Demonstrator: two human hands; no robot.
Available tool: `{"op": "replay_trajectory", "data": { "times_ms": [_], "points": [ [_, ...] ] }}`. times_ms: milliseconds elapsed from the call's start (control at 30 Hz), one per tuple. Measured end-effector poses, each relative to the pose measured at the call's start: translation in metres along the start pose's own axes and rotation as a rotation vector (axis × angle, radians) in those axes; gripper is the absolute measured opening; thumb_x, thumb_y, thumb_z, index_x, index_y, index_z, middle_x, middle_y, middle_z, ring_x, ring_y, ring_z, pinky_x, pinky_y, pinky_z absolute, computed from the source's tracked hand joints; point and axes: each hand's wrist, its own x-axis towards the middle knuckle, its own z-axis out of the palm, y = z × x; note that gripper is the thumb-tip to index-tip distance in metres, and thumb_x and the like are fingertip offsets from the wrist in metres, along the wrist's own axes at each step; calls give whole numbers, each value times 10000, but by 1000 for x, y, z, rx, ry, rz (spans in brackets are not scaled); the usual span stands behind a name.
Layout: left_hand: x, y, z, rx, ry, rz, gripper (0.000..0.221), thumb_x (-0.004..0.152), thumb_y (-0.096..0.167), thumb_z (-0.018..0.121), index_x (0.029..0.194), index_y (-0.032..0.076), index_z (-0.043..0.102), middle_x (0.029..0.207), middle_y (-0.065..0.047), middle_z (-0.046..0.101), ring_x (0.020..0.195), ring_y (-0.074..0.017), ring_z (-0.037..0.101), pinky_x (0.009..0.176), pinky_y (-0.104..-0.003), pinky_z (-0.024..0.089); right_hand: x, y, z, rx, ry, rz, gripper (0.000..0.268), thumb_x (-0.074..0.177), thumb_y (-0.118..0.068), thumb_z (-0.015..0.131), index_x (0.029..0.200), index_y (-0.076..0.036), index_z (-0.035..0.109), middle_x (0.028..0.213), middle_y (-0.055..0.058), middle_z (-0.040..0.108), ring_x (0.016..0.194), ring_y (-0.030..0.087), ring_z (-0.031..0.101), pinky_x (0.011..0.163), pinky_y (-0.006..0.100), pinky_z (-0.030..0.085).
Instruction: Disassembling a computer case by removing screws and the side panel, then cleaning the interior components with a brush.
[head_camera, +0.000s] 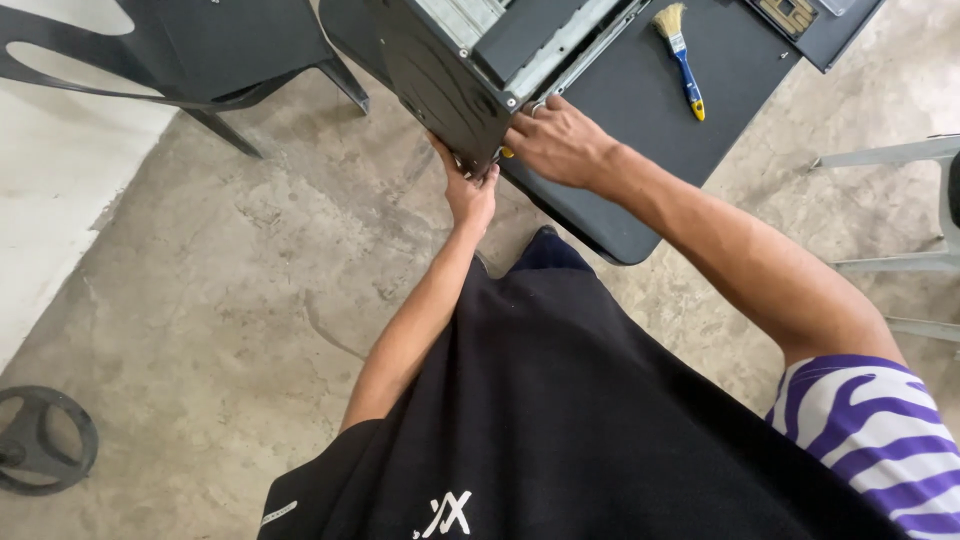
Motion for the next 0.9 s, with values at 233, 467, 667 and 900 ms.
{"op": "replay_trajectory", "data": {
  "times_ms": [233, 467, 667, 900],
  "points": [
    [0, 0, -3, -18, 1, 12, 1178, 930, 108, 773, 1630, 432, -118, 1309, -336, 606, 1145, -370, 708, 1011, -394, 616, 5, -11, -32, -13, -166, 124, 279, 1035, -371, 456, 892, -151, 550, 651, 2, 603, 523, 232, 668, 532, 385, 482],
    [-3, 5, 0, 6, 11, 34, 1179, 928, 98, 772, 1632, 435, -112, 1273, -323, 632, 1124, -372, 717, 1009, -405, 613, -1, 4, -5, 83, -75, 55, 207, 1004, -308, 550, 962, -106, 570, 826, 39, 617, 691, 303, 682, 636, 397, 487],
    [10, -19, 5, -21, 12, 39, 1177, 923, 95, 776, 1642, 406, -102, 1275, -350, 627, 1120, -385, 718, 1010, -430, 606, 4, -7, -11, 53, -150, 89, 190, 993, -296, 480, 907, -151, 566, 661, 18, 624, 583, 263, 705, 572, 393, 509],
    [-1, 10, -2, 34, -2, -87, 1125, 922, 115, 732, 1625, 388, -103, 1306, -156, 731, 1127, -232, 766, 995, -313, 561, 26, -8, -51, 198, -425, 81, 241, 1067, -227, 546, 1077, -1, 629, 1066, 146, 630, 702, 280, 663, 618, 437, 545]
  ]
}}
